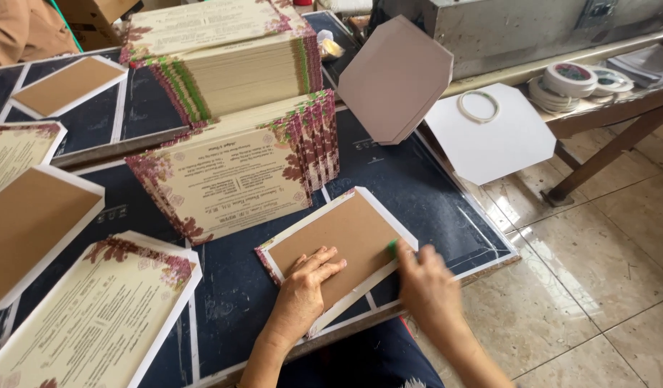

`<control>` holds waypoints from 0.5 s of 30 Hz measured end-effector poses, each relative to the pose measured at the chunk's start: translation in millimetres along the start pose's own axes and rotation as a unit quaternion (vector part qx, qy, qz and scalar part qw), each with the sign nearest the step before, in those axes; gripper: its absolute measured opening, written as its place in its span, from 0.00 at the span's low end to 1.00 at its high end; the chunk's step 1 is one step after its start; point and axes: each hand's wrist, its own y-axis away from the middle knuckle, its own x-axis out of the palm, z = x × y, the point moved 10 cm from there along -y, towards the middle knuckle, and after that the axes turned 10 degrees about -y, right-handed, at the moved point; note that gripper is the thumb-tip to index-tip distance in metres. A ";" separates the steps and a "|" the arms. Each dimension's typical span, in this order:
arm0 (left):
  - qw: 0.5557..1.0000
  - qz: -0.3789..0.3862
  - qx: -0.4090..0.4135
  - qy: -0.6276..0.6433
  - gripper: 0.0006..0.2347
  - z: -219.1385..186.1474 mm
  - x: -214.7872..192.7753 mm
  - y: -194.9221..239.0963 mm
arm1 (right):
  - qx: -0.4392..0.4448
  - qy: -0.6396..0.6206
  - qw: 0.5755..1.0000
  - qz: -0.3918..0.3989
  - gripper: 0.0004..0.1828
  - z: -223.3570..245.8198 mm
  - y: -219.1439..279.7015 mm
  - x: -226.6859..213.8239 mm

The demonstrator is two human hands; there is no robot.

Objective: Assembling paper invitations by gluing them onto cardboard backings and folding the edges.

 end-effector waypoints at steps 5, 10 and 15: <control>0.991 0.012 -0.032 -0.129 0.10 -5.2 5.5 -30.5 | -0.310 0.009 0.948 -0.072 0.31 119.4 89.0 18.2; 0.967 0.028 -0.103 -0.232 0.19 -4.5 34.1 -46.0 | -0.099 -0.013 0.991 0.083 0.33 19.4 11.6 8.0; 0.966 0.005 -0.084 -0.243 0.25 -23.2 53.7 -50.1 | 0.008 -0.018 1.000 0.002 0.24 -72.1 -20.3 -20.1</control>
